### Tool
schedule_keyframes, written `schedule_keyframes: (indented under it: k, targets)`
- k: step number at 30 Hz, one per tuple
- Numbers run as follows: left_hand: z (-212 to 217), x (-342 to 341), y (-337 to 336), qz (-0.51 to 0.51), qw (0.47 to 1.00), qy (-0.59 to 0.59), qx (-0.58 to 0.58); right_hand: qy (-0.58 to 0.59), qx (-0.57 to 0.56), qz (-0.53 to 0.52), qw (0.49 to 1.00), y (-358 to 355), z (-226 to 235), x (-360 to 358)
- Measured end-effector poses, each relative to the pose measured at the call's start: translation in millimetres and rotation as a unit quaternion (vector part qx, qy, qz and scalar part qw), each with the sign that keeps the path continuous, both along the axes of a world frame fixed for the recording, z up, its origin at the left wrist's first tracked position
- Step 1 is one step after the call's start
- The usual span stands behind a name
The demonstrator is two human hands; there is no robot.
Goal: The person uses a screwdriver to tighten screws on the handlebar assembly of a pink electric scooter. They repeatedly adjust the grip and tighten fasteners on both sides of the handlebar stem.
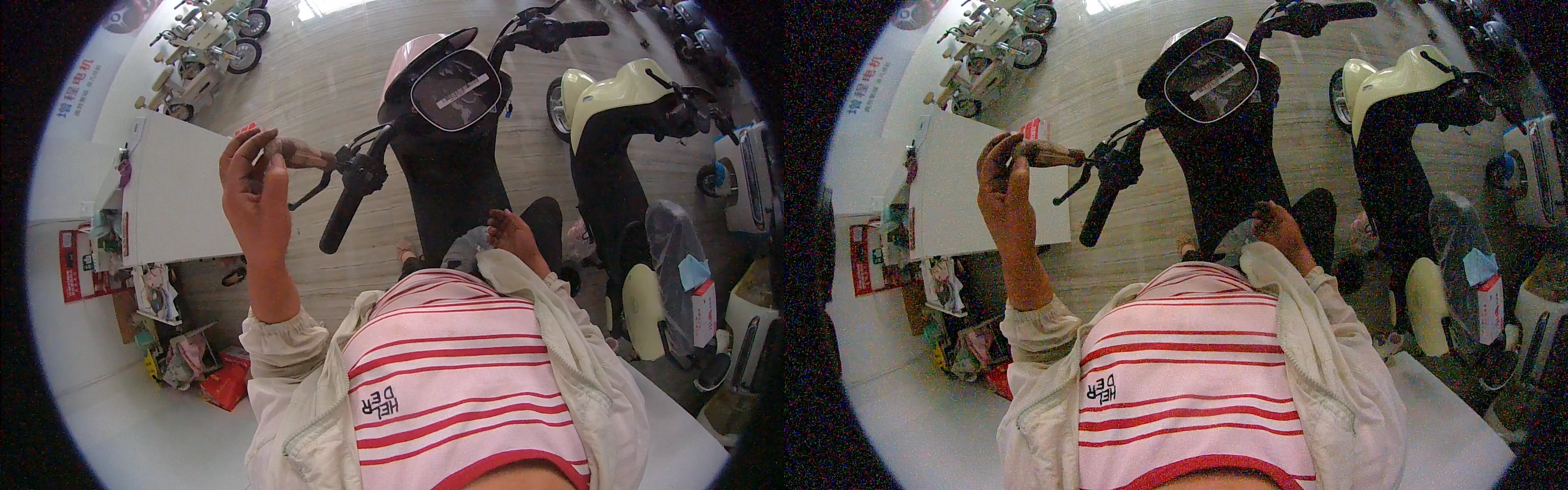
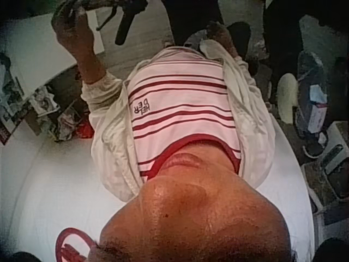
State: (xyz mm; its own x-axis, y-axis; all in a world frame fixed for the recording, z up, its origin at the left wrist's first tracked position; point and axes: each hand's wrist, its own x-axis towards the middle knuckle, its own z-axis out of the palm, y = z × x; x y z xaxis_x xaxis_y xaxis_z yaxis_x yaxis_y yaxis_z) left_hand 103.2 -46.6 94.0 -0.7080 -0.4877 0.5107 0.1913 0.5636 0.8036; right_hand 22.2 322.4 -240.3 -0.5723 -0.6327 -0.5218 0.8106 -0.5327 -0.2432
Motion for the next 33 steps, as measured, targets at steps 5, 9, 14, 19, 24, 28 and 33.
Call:
schedule_keyframes:
  k: [5, 9, 14, 19, 24, 28, 33]
  targets:
    - [3, 1, -6, 0.033, 0.996, -0.081, -0.032, 0.15, 0.134, -0.007, 0.98, 0, -27, 4]
    - [5, 6, -9, -0.015, 0.997, -0.071, -0.036, 0.09, 0.051, 0.019, 0.994, 2, -7, 3]
    - [5, 6, -4, -0.002, 0.996, -0.088, 0.014, 0.013, 0.019, 0.013, 1.0, 3, -8, -1]
    - [7, 5, -4, 0.024, 0.994, -0.09, -0.063, 0.026, 0.038, 0.005, 0.999, 0, 6, 3]
    - [8, 3, -2, -0.013, 0.999, -0.038, -0.03, 0.043, 0.051, 0.002, 0.998, -1, 8, 3]
    - [7, 5, -4, 0.003, 0.998, -0.063, -0.021, 0.056, 0.043, 0.012, 0.997, 0, 5, 3]
    - [10, 6, -2, 0.008, 0.995, -0.071, -0.073, 0.015, 0.011, 0.004, 1.0, 0, 2, 1]
